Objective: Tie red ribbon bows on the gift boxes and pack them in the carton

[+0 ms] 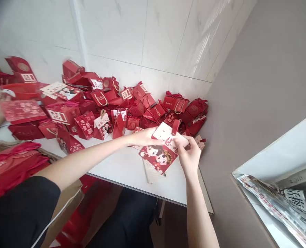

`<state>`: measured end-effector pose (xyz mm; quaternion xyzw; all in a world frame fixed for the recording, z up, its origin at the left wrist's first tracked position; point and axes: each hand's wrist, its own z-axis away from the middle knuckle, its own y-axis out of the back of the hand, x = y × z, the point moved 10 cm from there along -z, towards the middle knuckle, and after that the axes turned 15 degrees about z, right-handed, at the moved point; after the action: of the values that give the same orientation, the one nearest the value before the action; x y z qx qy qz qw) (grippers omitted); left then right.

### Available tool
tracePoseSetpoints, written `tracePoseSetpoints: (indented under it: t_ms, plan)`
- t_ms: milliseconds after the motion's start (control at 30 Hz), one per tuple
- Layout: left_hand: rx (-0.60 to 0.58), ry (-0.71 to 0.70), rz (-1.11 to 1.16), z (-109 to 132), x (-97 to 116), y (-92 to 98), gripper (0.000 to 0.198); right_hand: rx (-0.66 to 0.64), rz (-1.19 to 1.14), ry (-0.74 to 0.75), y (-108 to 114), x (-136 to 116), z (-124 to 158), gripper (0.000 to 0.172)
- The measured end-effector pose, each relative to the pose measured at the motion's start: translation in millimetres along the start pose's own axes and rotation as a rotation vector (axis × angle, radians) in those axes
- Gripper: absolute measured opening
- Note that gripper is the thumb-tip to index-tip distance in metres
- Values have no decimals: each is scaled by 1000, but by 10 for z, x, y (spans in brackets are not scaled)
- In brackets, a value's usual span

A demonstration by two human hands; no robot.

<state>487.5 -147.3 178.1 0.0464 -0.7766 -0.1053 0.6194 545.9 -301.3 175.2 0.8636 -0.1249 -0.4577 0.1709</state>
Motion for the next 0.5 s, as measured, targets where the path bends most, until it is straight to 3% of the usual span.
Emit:
tracePoseSetpoints:
  t_ms: [100,167,233,367,500]
  plan:
    - [160,193,248,419,109,386,25,-211,-330,19,-394,-394,94,43]
    - [293,307,487,829,115,643,14,-379,-512,39,-691,-629,236,48]
    - [392,329,668,1282,174,860,8,-518,-607,48,-983,-808,419,48]
    - [622,294,844,2242,277,1272,9,-711,-499,63,-1597,-972,827,48]
    - [925,267,936,3264,257,1695,15,-856,-185,222,-2168,-902,1329,56]
